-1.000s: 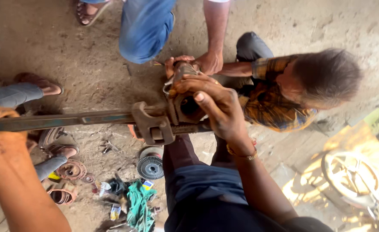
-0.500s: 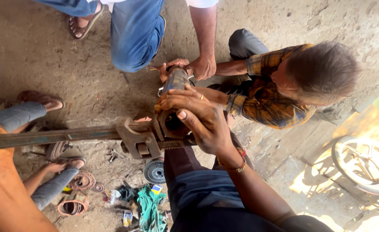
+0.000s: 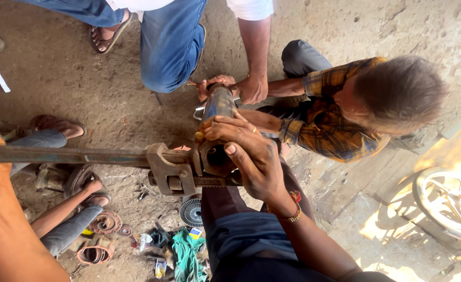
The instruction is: The person works with a coworker to disassemble a cylindrical metal component. They use a large pipe wrench to loosen a fitting on the assembly, then remove the component from its vertical mount and place it on the floor.
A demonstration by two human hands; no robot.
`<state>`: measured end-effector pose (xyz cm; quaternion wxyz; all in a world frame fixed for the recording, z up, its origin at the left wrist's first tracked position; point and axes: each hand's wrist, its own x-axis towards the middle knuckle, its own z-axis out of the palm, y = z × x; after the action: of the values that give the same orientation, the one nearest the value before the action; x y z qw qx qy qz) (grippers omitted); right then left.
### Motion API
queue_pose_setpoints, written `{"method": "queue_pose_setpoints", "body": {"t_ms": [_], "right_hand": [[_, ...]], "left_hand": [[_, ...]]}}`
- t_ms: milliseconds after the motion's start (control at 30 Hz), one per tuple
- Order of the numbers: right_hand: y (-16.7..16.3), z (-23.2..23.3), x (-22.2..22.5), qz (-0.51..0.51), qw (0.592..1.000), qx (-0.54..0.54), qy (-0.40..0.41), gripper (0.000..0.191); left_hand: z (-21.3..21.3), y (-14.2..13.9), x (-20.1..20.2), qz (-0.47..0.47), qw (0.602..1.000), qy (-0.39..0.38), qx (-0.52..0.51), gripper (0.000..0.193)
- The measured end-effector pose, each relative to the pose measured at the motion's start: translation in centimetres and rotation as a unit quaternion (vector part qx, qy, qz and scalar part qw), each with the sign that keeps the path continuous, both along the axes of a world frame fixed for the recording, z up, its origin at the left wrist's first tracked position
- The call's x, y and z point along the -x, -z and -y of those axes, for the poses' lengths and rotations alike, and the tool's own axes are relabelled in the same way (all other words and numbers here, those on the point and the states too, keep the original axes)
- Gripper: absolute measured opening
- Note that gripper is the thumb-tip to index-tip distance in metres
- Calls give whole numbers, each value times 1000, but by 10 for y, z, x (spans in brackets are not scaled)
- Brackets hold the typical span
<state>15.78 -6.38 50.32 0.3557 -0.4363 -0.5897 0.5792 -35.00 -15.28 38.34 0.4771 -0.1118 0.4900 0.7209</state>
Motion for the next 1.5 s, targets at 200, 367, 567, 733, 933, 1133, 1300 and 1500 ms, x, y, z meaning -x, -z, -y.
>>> {"method": "queue_pose_setpoints", "body": {"t_ms": [200,367,567,733,933,1133,1300,1500], "right_hand": [[1,5,-2,21,1000,-10,19,33],[2,8,-1,33,998,-20,40,33],[2,13,3,41,997,-12,70,33],[1,14,6,36,995,-10,91,30],[-6,16,15,42,994,-23,99,28],[-13,21,26,40,995,-7,94,26],[-18,25,27,34,996,9,81,25],[-18,25,34,24,996,11,89,31]], "left_hand": [[-9,-2,2,-3,1000,4,-6,39],[-19,-5,3,-6,1000,9,-10,39],[-38,-8,5,-13,1000,23,-7,38],[-53,-3,12,-21,999,32,-6,37],[-33,3,16,-21,998,42,36,37],[-42,16,16,-25,996,56,68,36],[-37,14,26,-47,992,70,98,35],[-13,0,40,-62,987,81,126,35]]}}
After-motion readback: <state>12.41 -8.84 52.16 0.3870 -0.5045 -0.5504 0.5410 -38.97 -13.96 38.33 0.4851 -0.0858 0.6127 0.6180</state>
